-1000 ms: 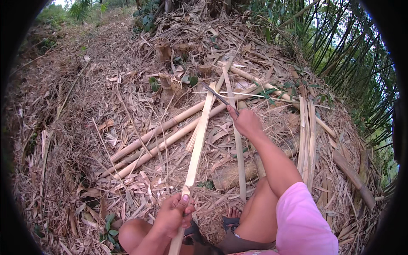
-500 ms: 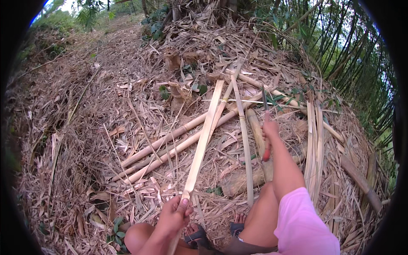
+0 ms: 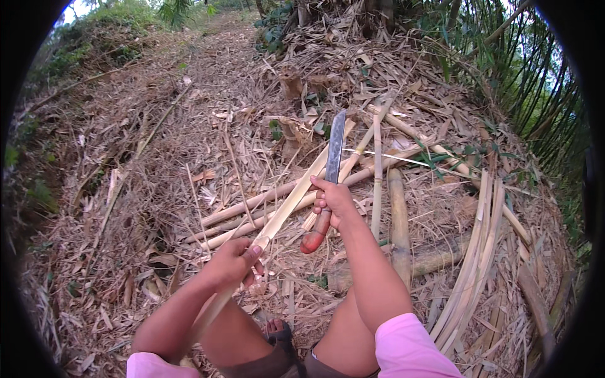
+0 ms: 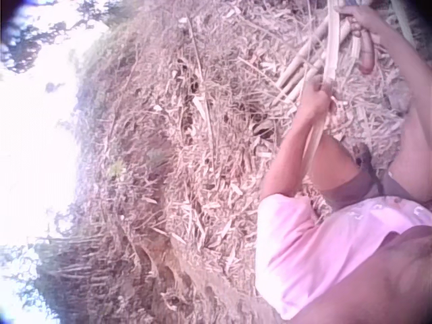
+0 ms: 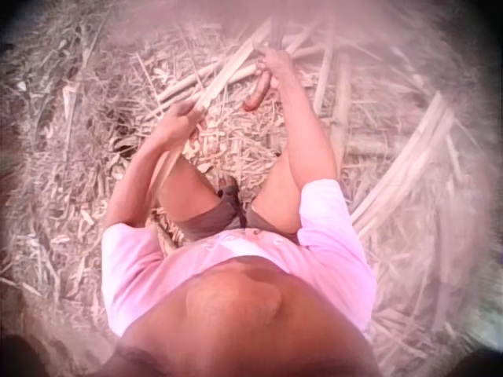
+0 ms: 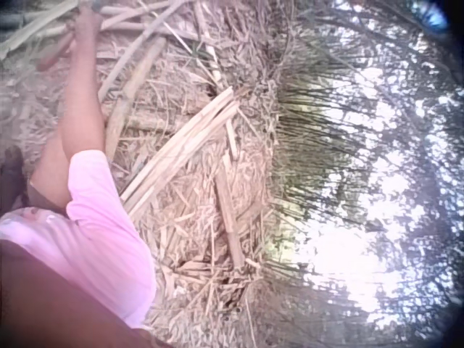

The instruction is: The person scrapes the outer surface of a bamboo pole using a machete and then strips off pieces of the bamboo.

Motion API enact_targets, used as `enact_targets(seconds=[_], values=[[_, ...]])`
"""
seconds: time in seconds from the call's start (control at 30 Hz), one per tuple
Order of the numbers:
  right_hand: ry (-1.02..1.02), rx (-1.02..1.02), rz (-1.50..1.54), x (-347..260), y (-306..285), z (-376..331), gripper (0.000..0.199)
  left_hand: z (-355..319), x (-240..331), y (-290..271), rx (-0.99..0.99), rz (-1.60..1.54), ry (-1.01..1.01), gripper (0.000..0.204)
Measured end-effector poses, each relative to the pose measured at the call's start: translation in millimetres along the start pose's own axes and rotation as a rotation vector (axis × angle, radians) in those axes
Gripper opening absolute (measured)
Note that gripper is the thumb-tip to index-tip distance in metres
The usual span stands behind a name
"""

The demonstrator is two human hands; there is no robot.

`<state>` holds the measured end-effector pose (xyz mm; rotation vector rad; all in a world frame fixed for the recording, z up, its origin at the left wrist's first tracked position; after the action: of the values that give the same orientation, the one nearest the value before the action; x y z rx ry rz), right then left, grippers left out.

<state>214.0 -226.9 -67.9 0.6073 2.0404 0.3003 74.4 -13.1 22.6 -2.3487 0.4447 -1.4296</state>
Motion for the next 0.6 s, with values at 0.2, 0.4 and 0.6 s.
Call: enact_targets(seconds=[0.2,0.4,0.6], values=[[-0.023,0.229,0.255,21,2,44,0.027,-106,105,-25,0.980,0.506,1.131,0.036],[-0.031,0.342,0.309,41,21,46,0.022,-212,143,44,0.446,-0.183,1.557,0.061],[0.072,0.284,0.313,55,39,41,0.023,-197,149,57,0.185,-0.161,1.556,0.043]])
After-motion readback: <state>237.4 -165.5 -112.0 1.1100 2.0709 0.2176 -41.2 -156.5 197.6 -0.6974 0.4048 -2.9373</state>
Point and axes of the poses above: each hand's wrist, its own z-axis towards the middle knuckle, its own y-axis out of the palm, x = y × z, the point moved 3 cm from there along z, towards the middle knuckle, and after that the axes turned 13 degrees about x, right-handed, at the moved point
